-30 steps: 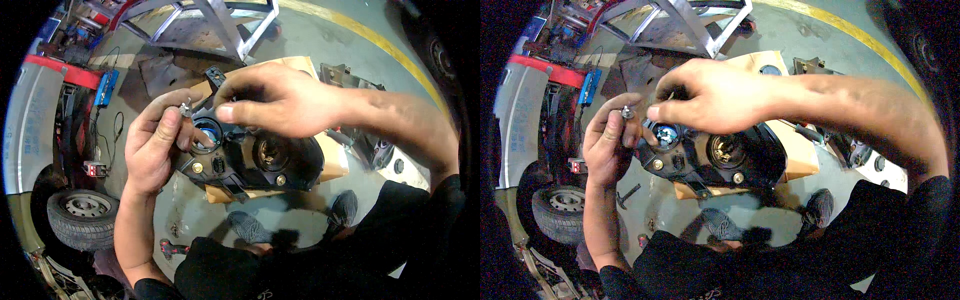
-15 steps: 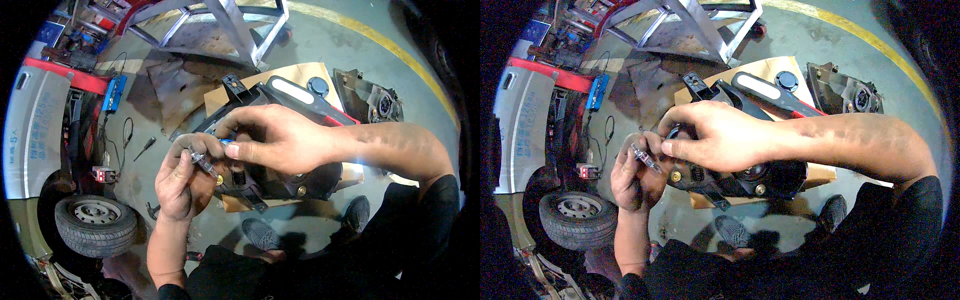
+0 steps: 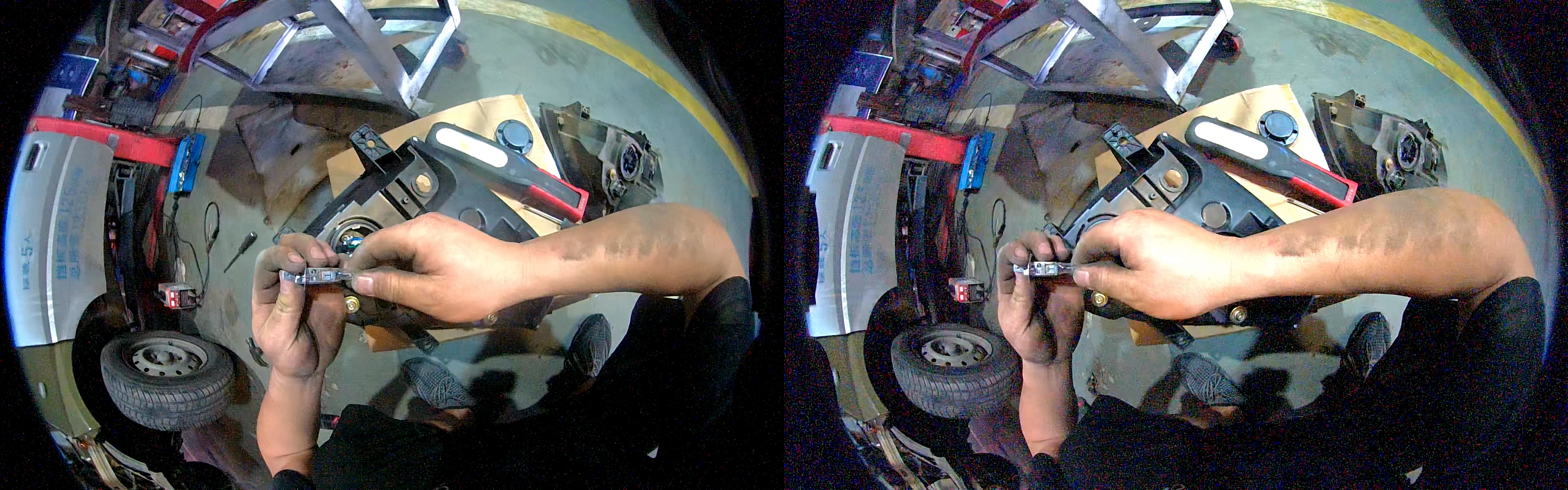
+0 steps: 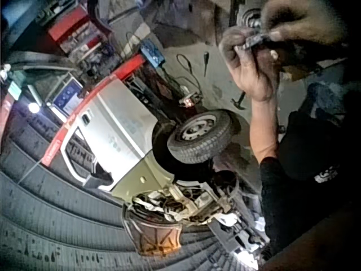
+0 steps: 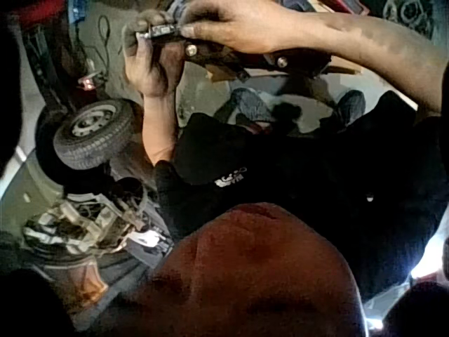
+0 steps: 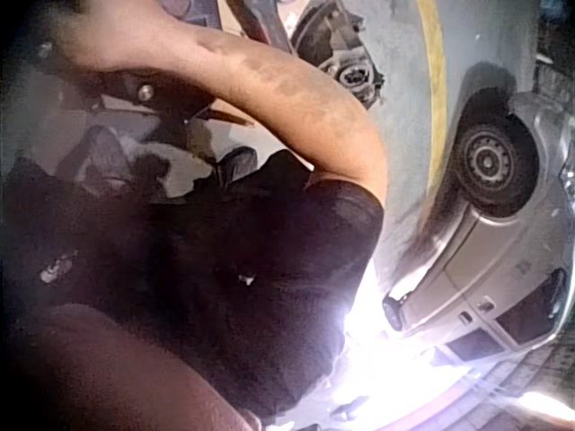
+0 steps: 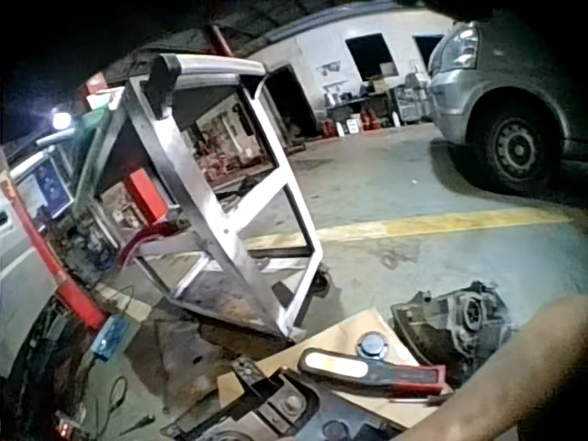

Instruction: The person works on a disassembled car headlight assembly on a cardboard surface, using a screwdriver and a small green tool to manipulate internal components and wiring. The person removes and replaces parts, adjusts wires, and handles the assembly with both hands.

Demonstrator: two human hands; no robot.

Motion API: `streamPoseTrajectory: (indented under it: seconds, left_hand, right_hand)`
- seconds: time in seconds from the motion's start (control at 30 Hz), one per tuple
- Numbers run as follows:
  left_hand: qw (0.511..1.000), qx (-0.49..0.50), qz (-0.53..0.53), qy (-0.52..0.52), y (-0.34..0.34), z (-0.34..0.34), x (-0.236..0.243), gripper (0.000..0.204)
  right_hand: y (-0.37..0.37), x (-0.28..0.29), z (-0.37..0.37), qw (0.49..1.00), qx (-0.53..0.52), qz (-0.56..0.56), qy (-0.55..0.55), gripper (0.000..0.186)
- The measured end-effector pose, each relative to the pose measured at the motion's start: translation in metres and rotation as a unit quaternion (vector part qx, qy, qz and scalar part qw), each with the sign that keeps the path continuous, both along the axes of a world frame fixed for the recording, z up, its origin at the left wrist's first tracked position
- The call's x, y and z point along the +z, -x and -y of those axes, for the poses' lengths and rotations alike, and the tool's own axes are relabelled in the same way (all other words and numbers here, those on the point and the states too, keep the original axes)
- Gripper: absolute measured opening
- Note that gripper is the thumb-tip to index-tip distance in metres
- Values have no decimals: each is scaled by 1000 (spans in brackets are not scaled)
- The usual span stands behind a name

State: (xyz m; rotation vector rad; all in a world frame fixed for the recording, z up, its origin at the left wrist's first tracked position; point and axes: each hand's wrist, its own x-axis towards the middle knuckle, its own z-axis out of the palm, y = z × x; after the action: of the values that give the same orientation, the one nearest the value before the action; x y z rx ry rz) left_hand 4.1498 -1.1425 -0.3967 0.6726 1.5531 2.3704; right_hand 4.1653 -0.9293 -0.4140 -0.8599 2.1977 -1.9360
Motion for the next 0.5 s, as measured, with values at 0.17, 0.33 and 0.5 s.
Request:
streamPoseTrajectory:
  seconds: [0.17, 0.33, 0.5]
  left_hand:
    - [997, 41, -33, 58, -3, -7, 9, 28]
    - [984, 109, -112, 86, -2, -2, -3, 29]
    - [991, 91, -72, 67, -7, -9, 0, 22]
  right_hand:
    - [-1, 0, -9, 999, -14, 15, -26, 27]
    - [2, 1, -11, 999, -30, -17, -19, 26]
    - [6, -6, -13, 996, -61, -59, -1, 26]
